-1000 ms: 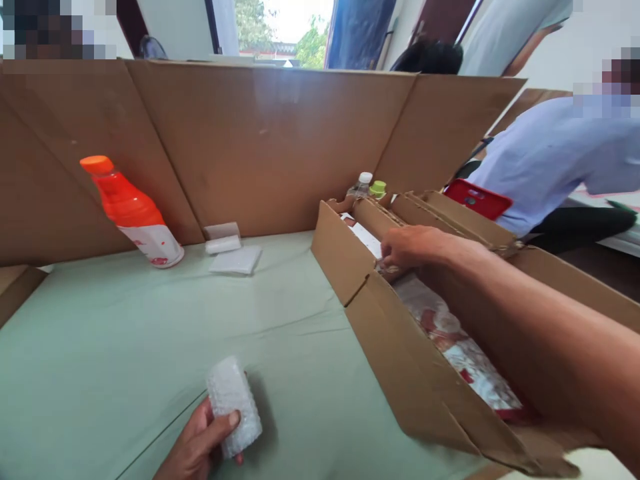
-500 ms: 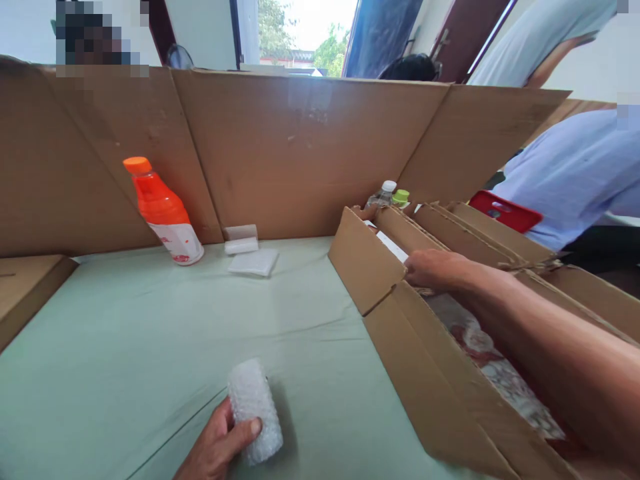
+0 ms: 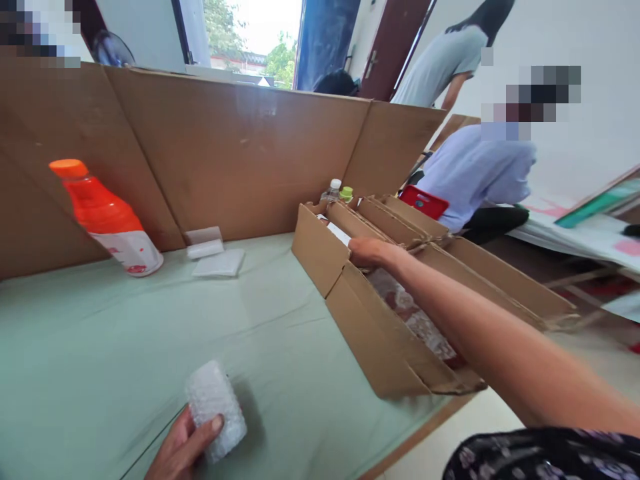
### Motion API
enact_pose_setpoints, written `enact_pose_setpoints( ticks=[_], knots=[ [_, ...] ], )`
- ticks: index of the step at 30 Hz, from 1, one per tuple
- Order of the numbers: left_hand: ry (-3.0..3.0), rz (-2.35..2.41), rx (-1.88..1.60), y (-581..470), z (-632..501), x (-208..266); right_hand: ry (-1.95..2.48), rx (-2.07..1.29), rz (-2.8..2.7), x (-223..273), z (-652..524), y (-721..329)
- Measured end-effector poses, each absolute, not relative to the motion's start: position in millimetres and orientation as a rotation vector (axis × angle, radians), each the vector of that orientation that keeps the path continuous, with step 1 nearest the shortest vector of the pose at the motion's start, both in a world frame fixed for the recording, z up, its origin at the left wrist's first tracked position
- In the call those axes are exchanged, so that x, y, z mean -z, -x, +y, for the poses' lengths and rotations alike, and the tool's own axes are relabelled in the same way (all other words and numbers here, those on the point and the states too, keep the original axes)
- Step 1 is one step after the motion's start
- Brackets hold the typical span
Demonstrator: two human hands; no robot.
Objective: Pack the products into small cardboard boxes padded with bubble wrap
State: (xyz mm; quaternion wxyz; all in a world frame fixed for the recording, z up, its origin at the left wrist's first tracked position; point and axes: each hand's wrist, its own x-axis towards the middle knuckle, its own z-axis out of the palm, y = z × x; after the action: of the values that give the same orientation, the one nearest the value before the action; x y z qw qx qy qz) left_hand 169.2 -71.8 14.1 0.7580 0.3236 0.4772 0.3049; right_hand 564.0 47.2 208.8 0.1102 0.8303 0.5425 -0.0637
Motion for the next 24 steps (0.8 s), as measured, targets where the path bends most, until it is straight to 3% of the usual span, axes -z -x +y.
enact_pose_setpoints(
  ticks=[4, 8, 12, 15, 18, 21, 24],
  knots=[
    [-0.617, 1.020, -0.684, -167, -68, -35, -2.487, -0.125, 1.400, -262, 22, -555],
    [-0.453, 0.690, -0.766, -187, -55, -68, -2.497, -0.608, 1.938, -276, -37, -496],
    [-0.302, 0.571, -0.881, -219, -38, -90, -1.876, -0.178, 2.741, -219, -86, -413],
    [-0.342, 0.782, -0.964, -225, -23, -94, -1.580, 0.164, 2.921, -199, -95, -406],
    [-0.538, 0.975, -1.007, -213, -5, -91, -2.072, 0.199, 2.792, -223, -77, -471],
    [-0.709, 1.073, -0.912, -201, 8, -88, -2.679, -0.034, 2.227, -252, -35, -569],
    [-0.778, 1.133, -0.854, -199, 11, -83, -2.781, 0.000, 1.713, -251, 11, -642]
  ],
)
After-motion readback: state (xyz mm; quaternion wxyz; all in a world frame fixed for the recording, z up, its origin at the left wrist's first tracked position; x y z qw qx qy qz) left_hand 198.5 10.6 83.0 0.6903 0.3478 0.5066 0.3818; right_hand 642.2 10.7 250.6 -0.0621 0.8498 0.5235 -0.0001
